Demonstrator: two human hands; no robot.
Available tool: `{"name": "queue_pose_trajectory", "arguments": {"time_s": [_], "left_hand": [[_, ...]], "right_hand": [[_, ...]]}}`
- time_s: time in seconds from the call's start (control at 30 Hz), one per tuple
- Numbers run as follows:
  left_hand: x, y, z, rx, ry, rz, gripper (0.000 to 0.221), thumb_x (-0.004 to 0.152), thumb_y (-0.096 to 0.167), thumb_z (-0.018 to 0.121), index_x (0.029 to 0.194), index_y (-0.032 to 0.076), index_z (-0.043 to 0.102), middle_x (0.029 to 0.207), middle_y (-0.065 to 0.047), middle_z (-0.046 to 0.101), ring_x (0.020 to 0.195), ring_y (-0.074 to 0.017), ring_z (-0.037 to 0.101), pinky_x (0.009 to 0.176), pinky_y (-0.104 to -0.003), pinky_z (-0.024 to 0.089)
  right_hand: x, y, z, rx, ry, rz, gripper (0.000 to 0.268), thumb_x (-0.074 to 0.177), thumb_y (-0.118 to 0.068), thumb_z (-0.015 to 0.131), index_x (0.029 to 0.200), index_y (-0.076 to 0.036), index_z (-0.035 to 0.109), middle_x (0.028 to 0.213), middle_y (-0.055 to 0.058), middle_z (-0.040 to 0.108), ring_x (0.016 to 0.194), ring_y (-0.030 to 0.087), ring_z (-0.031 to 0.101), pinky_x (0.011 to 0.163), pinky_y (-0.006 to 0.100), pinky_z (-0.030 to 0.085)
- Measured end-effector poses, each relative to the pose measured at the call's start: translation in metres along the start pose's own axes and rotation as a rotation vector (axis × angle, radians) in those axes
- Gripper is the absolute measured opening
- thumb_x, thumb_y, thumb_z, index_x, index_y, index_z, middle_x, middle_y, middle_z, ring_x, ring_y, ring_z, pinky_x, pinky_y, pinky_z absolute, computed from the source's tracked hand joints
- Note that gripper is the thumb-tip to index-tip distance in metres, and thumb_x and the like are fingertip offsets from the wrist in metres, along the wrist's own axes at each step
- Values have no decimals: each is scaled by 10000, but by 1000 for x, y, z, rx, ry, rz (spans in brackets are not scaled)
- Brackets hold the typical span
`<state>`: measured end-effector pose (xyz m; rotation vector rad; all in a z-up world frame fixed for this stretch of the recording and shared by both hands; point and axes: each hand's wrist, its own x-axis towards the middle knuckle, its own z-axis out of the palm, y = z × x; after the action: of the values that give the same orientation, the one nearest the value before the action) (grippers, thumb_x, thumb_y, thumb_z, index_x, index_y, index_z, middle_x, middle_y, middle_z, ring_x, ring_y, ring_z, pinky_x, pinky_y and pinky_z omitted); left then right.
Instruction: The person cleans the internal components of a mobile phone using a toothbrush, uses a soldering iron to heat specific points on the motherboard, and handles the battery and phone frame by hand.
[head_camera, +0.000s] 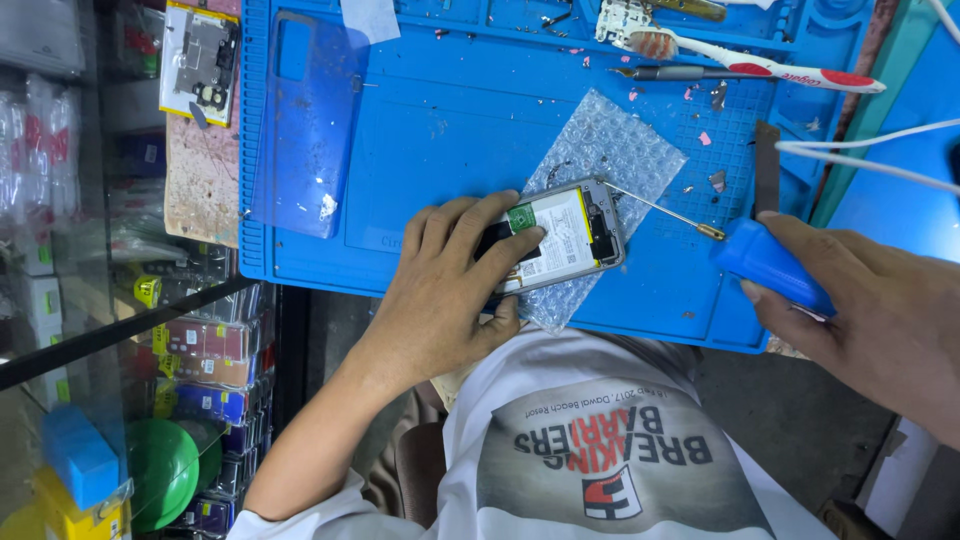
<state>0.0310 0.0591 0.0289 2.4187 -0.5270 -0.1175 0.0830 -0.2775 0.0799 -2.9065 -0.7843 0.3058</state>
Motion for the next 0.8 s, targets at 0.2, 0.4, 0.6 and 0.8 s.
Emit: {"name": "queue_pose_trajectory", "arguments": {"time_s": [0.2, 0.4, 0.6, 0.8], "left_hand": [[0, 0, 2, 19, 9, 2, 655, 729, 158, 728, 1369, 101, 596, 1496, -177, 462, 1372, -404, 422, 1162, -572, 314], [0, 0, 0, 13, -5, 14, 647, 741, 156, 727, 1371, 89, 596, 1507, -186, 458, 1359, -409, 424, 1143, -566, 325], [9, -3, -8, 60, -50, 115, 621, 717, 117, 757, 1325, 123, 628, 1517, -169, 460, 1366, -390, 439, 1165, -561, 313], [17, -3, -15, 128, -106, 157, 656, 683, 156, 802, 1314, 117, 630, 1530, -154, 457, 1391, -366, 437, 1191, -592, 270]], "right_hand": [[0, 2, 0, -12, -24, 16, 548, 839, -280, 784, 1308, -20, 673, 958, 165, 754, 694, 269, 737, 587, 355, 573], [6, 16, 2, 86, -93, 26, 596, 828, -234, 794, 1353, 4, 642, 982, 198, 747, 731, 291, 743, 623, 374, 583], [6, 33, 7, 112, -139, -26, 616, 813, -222, 786, 1362, 10, 629, 996, 213, 743, 797, 301, 760, 671, 380, 602], [-1, 36, 12, 187, -116, -39, 593, 821, -245, 779, 1351, -15, 643, 1008, 195, 748, 820, 301, 761, 693, 387, 603]]}}
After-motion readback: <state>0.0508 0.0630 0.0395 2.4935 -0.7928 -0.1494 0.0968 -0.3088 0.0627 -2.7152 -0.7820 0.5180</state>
